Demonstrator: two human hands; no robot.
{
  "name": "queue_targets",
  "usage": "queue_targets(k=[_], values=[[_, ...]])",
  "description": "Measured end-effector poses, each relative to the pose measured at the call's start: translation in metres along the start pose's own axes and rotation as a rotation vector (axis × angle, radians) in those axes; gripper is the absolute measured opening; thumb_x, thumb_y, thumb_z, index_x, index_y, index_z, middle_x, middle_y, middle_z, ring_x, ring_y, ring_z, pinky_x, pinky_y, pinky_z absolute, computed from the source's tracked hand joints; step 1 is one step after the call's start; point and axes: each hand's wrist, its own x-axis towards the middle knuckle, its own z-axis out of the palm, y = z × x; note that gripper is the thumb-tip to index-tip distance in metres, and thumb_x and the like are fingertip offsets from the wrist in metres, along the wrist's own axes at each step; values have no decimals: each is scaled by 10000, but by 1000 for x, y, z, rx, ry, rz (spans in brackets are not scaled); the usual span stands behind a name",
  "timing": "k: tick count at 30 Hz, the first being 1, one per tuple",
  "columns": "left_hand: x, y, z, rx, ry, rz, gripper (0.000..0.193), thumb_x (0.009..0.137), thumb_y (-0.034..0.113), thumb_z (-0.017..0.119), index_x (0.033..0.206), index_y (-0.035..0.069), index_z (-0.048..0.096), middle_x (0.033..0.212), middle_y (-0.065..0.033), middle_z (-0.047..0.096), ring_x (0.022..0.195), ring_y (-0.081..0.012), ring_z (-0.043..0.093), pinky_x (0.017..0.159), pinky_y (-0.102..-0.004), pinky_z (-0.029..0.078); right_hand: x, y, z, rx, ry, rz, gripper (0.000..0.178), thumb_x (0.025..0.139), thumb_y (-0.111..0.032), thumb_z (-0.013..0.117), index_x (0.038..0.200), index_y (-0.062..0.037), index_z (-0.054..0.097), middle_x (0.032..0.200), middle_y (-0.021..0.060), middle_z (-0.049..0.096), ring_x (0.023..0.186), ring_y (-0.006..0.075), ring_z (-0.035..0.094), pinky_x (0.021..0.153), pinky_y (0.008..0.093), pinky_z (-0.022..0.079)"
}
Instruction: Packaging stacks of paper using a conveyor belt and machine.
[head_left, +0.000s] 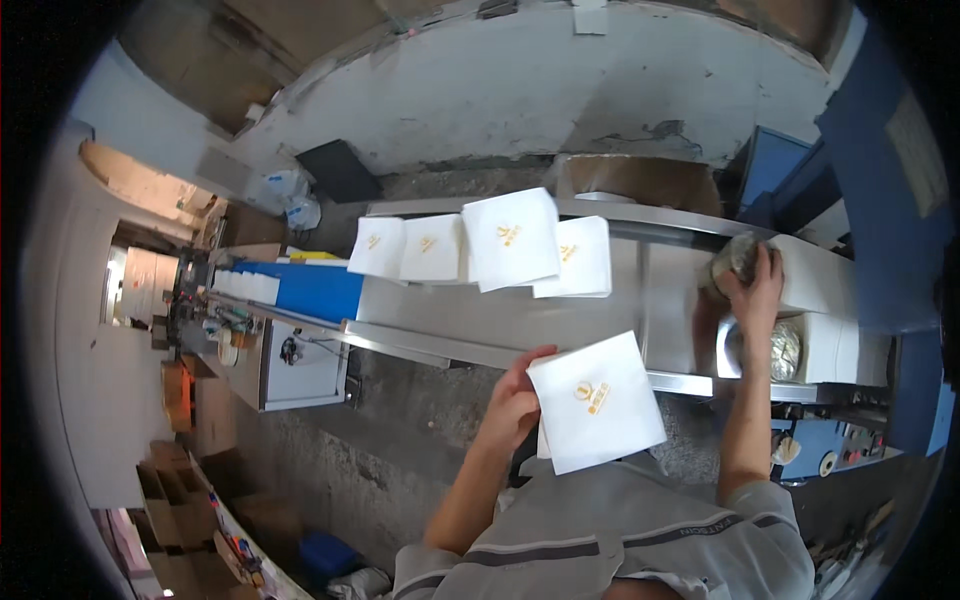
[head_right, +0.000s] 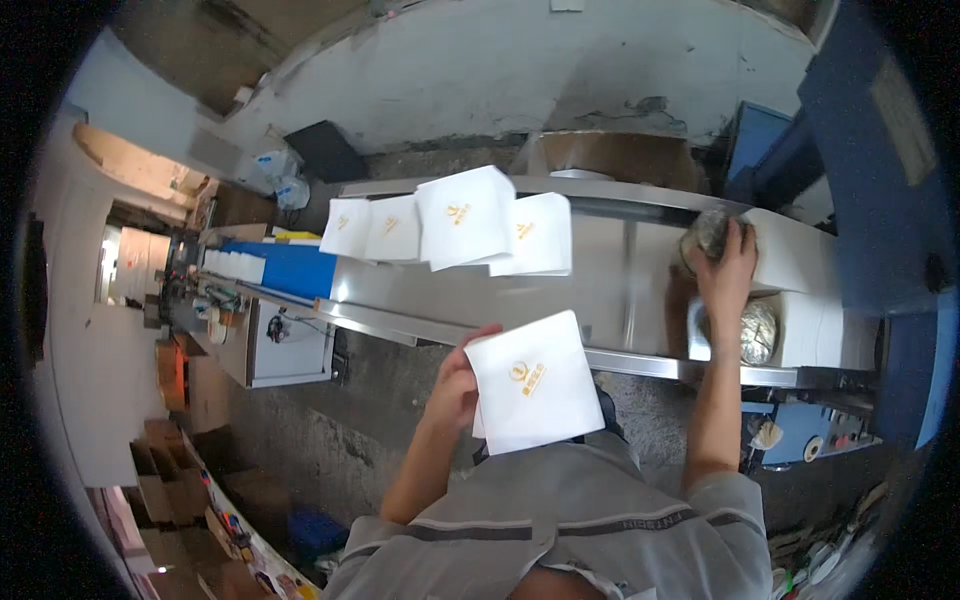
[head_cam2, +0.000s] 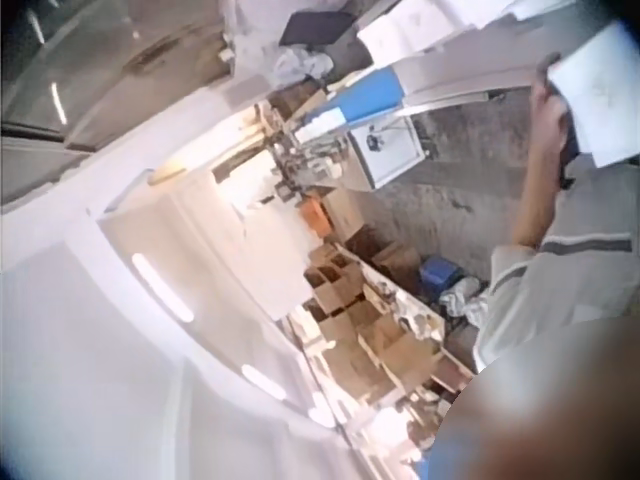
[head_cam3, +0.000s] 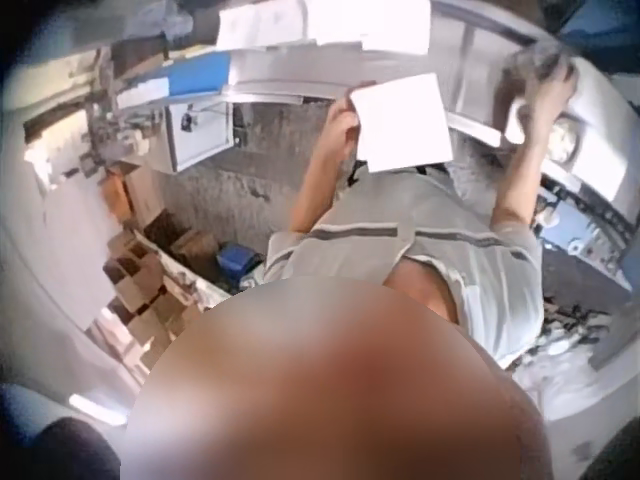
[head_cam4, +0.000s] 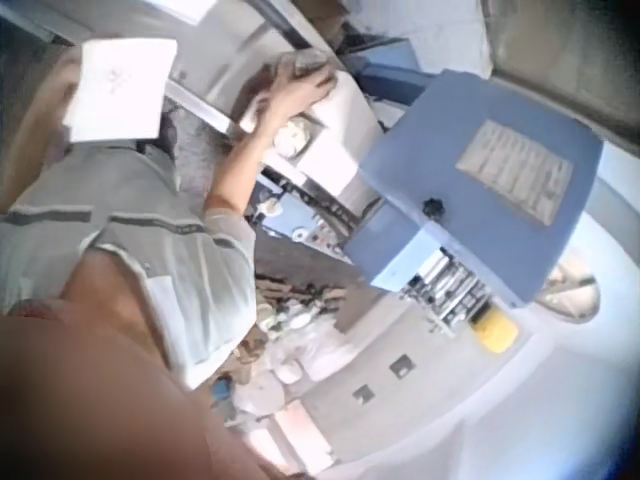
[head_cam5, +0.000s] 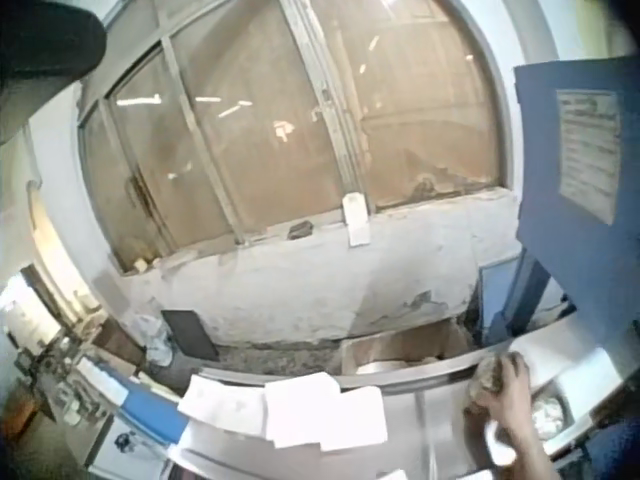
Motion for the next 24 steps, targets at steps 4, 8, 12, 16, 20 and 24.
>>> queue_targets(k=[4, 8, 12, 16, 20, 24], values=[[-28, -9, -39, -20, 16, 27, 715, 689, 53, 508, 1395, 48, 399, 1263, -89, 565, 1116, -205, 587, 936, -320, 489, -5, 4, -3, -79, 38, -36, 644, 776, -223, 736, 1326, -3, 482, 1381, 269, 433, 1258, 434, 435, 1064, 468, 355], [-55, 15, -74, -7, -93, 90, 721, 714, 113, 515, 1419, 51, 380, 1291, -103, 545, 1178, -209, 545, 965, -349, 462, -60, -71, -48, 365, 7, 20, 478, 905, -208, 650, 1307, 9, 509, 1321, 179, 530, 1217, 297, 512, 1037, 395, 389], [-98, 42, -136, -108, -246, 141, 758, 749, 191, 564, 1460, 59, 337, 1325, -101, 528, 1207, -219, 529, 986, -367, 449, -161, -194, -45, 948, -602, 226, 432, 976, -270, 550, 1335, -33, 500, 1208, 107, 609, 1118, 203, 577, 965, 337, 449], [-131, 49, -216, -236, -356, 186, 780, 758, 214, 596, 1473, 65, 322, 1344, -106, 518, 1224, -225, 518, 999, -371, 439, -266, -313, 26, 1391, -1180, 866, 690, 950, -605, 412, 1376, -64, 451, 1340, 129, 539, 1223, 280, 520, 1021, 448, 414], [-171, 45, -312, -267, -122, 159, 701, 857, 232, 572, 1484, 77, 300, 1360, -118, 504, 1241, -245, 504, 1021, -377, 421, -305, -408, 56, 1533, -1402, 966, 693, 963, -609, 353, 1389, -71, 448, 1396, 136, 499, 1268, 309, 489, 1062, 465, 384], [-223, 75, -358, -111, 135, 191, 579, 987, 356, 461, 1458, 53, 310, 1384, -120, 484, 1233, -241, 510, 1039, -388, 401, -331, -471, 106, 1396, -1531, 967, 702, 955, -617, 383, 1369, -57, 477, 1356, 130, 539, 1214, 274, 546, 1021, 410, 437]])
